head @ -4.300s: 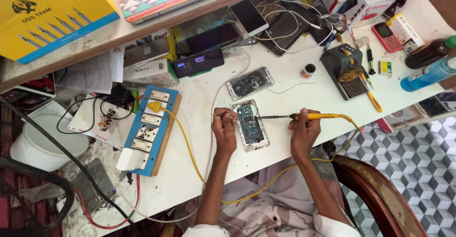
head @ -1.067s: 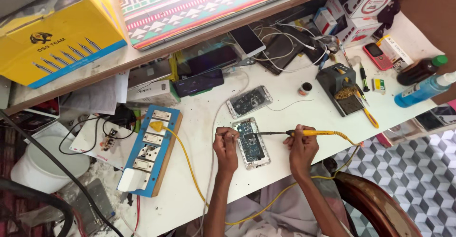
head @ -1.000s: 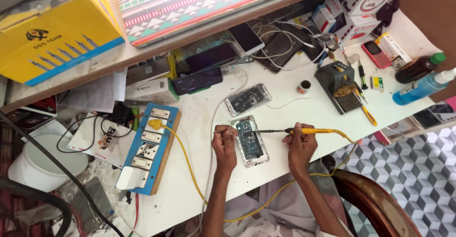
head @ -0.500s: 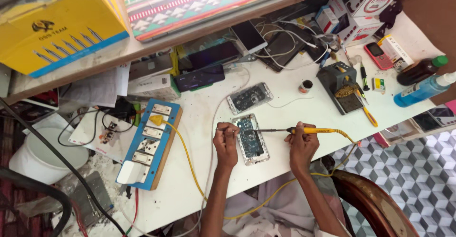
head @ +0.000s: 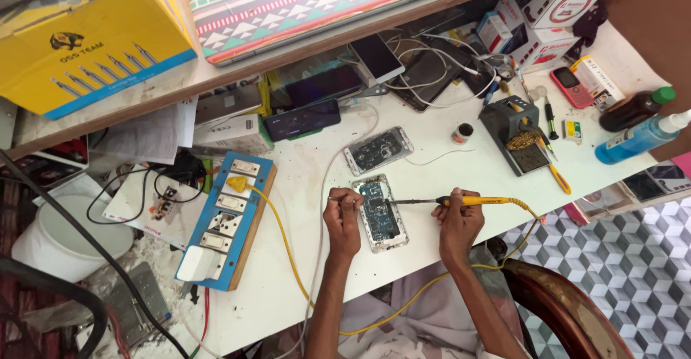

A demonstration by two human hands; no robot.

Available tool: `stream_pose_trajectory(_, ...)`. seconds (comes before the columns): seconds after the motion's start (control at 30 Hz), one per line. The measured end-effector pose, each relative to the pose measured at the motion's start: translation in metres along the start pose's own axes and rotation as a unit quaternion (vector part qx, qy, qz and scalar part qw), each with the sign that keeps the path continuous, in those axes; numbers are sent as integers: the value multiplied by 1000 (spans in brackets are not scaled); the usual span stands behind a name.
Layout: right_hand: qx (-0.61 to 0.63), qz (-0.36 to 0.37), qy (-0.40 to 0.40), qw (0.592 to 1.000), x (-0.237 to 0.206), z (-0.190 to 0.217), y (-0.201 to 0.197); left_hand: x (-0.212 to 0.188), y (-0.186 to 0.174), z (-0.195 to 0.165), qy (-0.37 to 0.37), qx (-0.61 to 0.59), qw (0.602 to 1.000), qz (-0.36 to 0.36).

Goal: The person sits at a cluttered repair workbench and uses a soldering iron to work on the exposed motherboard of a disassembled smartphone, holding the board steady with one hand while applying the iron tip to points on the board throughout the episode.

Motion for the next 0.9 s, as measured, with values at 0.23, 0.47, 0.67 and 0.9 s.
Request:
stream_pose_trajectory(0.23,4,16,-22,1000,0,1,0,1,0,3,-5,1,1000,-6)
stream_pose_trajectory(0.47,-19,2,-18,1000,-1,-1,-3,-2,-1,0,2,11,1000,-8)
stream_pose_trajectory(0.67,30,1,-4,1000,3,-5,-2,0,-1,1,-5,3,1000,-5)
stream_pose_trajectory(0.9,24,27,-2,999,4,-5,1,0,-2,3,-8,-18,1000,-2)
Point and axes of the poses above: each hand's wrist, its own x-axis towards the middle knuckle, its own y-axis out of the palm, z = x × y, the point moved 4 cm from there along x, towards the middle knuckle, and after that the axes turned 4 degrees about x, right-handed, at the moved point
